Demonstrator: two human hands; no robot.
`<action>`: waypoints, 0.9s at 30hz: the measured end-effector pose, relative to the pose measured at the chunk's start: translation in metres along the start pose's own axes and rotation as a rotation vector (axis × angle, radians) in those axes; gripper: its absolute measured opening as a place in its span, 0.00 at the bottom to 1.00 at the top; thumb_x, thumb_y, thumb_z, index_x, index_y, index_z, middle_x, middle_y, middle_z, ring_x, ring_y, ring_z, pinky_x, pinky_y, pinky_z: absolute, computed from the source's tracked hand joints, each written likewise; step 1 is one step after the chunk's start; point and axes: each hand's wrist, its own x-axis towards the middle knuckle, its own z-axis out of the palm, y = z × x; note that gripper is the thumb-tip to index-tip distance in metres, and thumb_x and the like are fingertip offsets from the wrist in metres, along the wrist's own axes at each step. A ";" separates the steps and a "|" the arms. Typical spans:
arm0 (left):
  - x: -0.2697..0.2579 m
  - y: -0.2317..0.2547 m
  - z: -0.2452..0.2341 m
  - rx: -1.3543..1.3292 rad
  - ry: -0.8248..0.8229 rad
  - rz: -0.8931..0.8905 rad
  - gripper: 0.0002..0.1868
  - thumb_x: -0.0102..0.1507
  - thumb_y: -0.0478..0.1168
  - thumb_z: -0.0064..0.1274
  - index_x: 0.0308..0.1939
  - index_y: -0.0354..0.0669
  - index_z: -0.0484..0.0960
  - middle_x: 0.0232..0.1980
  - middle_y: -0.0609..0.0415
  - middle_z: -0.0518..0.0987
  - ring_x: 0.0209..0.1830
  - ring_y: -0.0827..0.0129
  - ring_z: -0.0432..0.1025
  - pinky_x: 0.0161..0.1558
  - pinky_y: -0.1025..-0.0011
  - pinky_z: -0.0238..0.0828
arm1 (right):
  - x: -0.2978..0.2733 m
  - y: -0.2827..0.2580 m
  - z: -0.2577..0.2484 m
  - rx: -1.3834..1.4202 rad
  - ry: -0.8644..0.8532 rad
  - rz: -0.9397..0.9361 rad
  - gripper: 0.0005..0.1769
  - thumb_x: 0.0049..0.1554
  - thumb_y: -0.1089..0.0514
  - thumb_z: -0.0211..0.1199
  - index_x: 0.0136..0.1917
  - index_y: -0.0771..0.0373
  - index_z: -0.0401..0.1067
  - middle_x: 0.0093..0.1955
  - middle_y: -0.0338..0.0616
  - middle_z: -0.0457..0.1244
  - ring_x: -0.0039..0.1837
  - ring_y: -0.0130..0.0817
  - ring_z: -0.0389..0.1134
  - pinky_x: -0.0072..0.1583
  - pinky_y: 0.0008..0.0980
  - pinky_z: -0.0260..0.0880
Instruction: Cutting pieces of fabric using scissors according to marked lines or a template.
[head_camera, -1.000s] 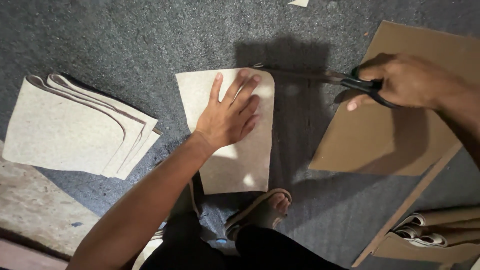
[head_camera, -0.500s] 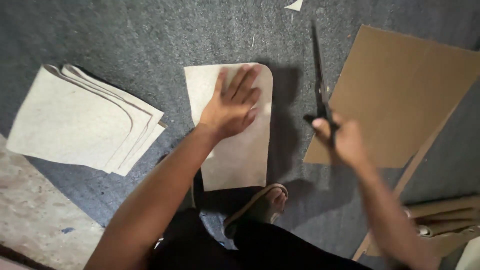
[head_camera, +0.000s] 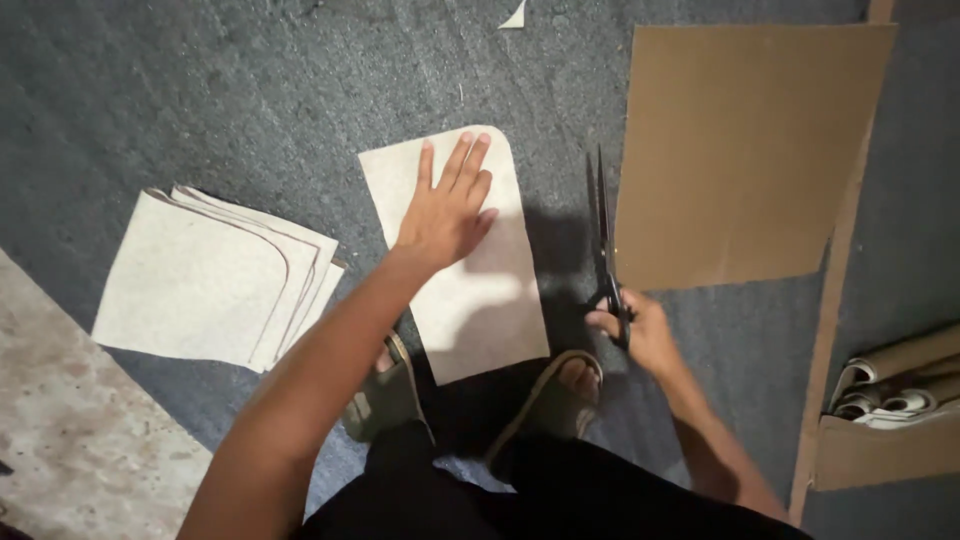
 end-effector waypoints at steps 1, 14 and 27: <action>-0.001 -0.003 0.000 0.003 0.014 0.037 0.27 0.63 0.51 0.59 0.58 0.36 0.76 0.81 0.41 0.55 0.83 0.49 0.45 0.76 0.36 0.40 | 0.007 -0.006 -0.005 0.015 -0.086 -0.011 0.16 0.50 0.51 0.74 0.38 0.64 0.74 0.30 0.34 0.62 0.34 0.23 0.61 0.36 0.29 0.60; 0.003 -0.017 0.010 -0.068 0.012 0.101 0.25 0.64 0.53 0.58 0.54 0.36 0.78 0.77 0.40 0.60 0.82 0.49 0.48 0.78 0.42 0.44 | 0.111 -0.051 -0.055 -0.204 -0.534 -0.030 0.20 0.58 0.43 0.66 0.37 0.61 0.71 0.29 0.32 0.58 0.34 0.22 0.58 0.36 0.29 0.58; 0.014 -0.020 0.007 -0.096 -0.114 0.032 0.22 0.64 0.54 0.57 0.50 0.40 0.77 0.78 0.42 0.60 0.83 0.53 0.47 0.78 0.45 0.43 | 0.156 -0.112 -0.077 -0.531 -0.578 -0.249 0.21 0.49 0.49 0.77 0.34 0.65 0.69 0.29 0.44 0.59 0.34 0.34 0.60 0.39 0.41 0.60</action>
